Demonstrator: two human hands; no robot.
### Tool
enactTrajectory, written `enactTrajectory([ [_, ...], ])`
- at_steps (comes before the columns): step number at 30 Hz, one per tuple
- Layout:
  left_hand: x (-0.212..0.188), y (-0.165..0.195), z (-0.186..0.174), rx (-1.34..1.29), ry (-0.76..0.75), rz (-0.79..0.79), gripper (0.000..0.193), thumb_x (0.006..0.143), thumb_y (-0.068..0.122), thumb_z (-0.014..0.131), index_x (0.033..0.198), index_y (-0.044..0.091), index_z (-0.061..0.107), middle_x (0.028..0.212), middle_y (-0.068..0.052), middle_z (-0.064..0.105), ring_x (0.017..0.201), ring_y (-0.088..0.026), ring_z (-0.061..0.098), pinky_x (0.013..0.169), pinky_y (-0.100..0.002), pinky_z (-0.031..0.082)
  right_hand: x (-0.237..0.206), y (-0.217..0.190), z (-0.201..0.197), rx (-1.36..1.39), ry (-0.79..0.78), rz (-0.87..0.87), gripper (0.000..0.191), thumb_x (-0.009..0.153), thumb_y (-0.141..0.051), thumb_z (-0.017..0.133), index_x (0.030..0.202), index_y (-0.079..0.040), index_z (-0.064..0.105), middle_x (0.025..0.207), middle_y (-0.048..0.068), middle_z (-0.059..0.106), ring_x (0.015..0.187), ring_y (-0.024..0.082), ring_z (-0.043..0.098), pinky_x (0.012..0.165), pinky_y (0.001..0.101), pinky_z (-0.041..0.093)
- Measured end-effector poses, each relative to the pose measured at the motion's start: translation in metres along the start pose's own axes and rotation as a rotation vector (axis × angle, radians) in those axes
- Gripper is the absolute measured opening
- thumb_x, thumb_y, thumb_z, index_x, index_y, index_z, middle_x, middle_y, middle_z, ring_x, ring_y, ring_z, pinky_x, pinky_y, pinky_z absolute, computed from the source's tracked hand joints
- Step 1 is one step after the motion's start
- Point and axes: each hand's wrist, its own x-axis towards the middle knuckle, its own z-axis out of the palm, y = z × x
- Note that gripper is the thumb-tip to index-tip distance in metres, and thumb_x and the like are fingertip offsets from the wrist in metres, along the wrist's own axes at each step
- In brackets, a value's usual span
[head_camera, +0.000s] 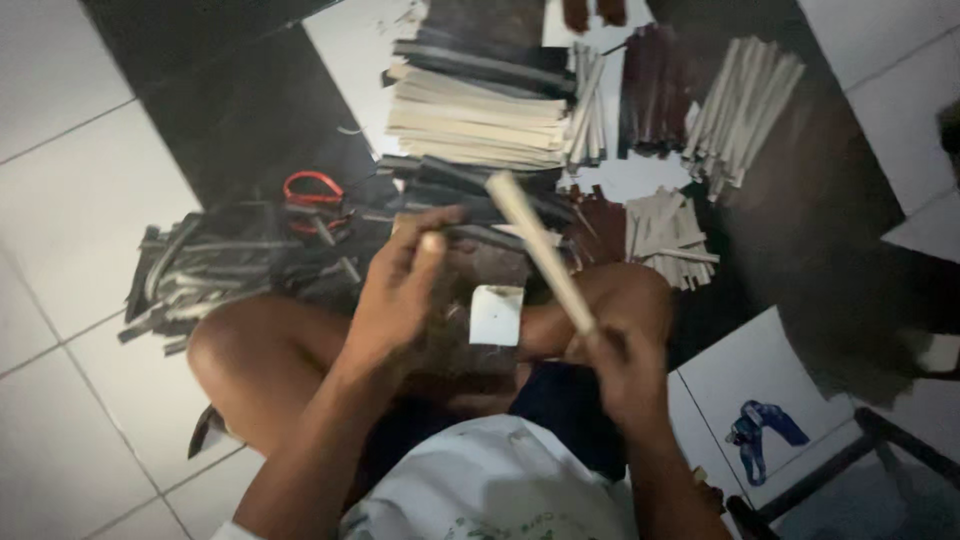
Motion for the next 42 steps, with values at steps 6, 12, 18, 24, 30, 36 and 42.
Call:
enactTrajectory([
  [6,0.017,-0.014,0.000,0.233,-0.016,0.056,0.028,0.103,0.022,0.060,0.120,0.005,0.073,0.096,-0.002,0.073,0.087,-0.010,0.062,0.078,-0.027,0.053,0.134,-0.033,-0.014,0.532,0.108,-0.206,0.018,0.108,-0.014,0.062,0.117,0.000,0.056,0.096,0.007,0.064,0.083,0.014,0.063,0.072,0.0282,0.052],
  [12,0.016,-0.031,-0.023,0.250,0.070,-0.071,0.026,0.102,0.020,0.061,0.119,0.003,0.072,0.093,-0.004,0.071,0.083,-0.010,0.059,0.073,-0.027,0.049,0.226,-0.056,0.009,0.209,0.131,0.049,0.026,0.105,-0.022,0.065,0.119,0.000,0.065,0.101,0.009,0.070,0.083,0.018,0.066,0.074,0.0276,0.054],
  [18,0.023,-0.027,-0.045,0.255,0.153,-0.035,0.025,0.102,0.021,0.060,0.115,0.002,0.072,0.092,-0.002,0.072,0.082,-0.008,0.060,0.072,-0.025,0.051,0.236,-0.065,0.023,-0.076,0.251,-0.413,0.028,0.107,-0.017,0.066,0.129,0.000,0.062,0.118,0.015,0.069,0.107,0.024,0.071,0.091,0.0341,0.057],
  [24,0.032,-0.031,-0.043,0.410,0.104,0.200,0.020,0.101,0.016,0.063,0.112,0.002,0.071,0.093,-0.007,0.072,0.089,-0.014,0.065,0.097,-0.033,0.045,0.245,-0.116,0.061,-0.621,0.122,-0.956,0.022,0.095,-0.011,0.079,0.116,-0.004,0.075,0.111,0.016,0.069,0.103,0.037,0.065,0.091,0.0469,0.051],
  [30,0.021,-0.023,-0.062,0.457,0.104,0.337,0.015,0.100,0.012,0.064,0.108,0.002,0.071,0.097,-0.010,0.074,0.094,-0.020,0.071,0.118,-0.042,0.029,0.247,-0.138,0.100,-0.751,0.017,-0.979,0.023,0.088,-0.013,0.081,0.110,-0.010,0.077,0.105,0.012,0.071,0.100,0.035,0.065,0.087,0.0465,0.051],
  [36,0.033,-0.018,-0.078,0.574,0.225,0.438,0.023,0.097,0.012,0.067,0.120,0.004,0.068,0.106,-0.014,0.067,0.092,-0.027,0.068,0.081,-0.038,0.056,0.240,-0.141,0.109,-0.826,-0.014,-0.957,0.022,0.092,-0.013,0.080,0.114,-0.011,0.078,0.098,0.012,0.068,0.095,0.035,0.065,0.085,0.0473,0.052],
  [42,0.068,-0.008,-0.074,0.885,0.257,0.718,0.034,0.092,0.010,0.074,0.125,0.004,0.066,0.115,-0.019,0.061,0.100,-0.038,0.063,0.087,-0.046,0.052,0.220,-0.149,0.117,-0.790,-0.057,-0.945,0.015,0.096,-0.015,0.078,0.107,-0.006,0.073,0.102,0.013,0.068,0.097,0.035,0.066,0.085,0.0467,0.052],
])
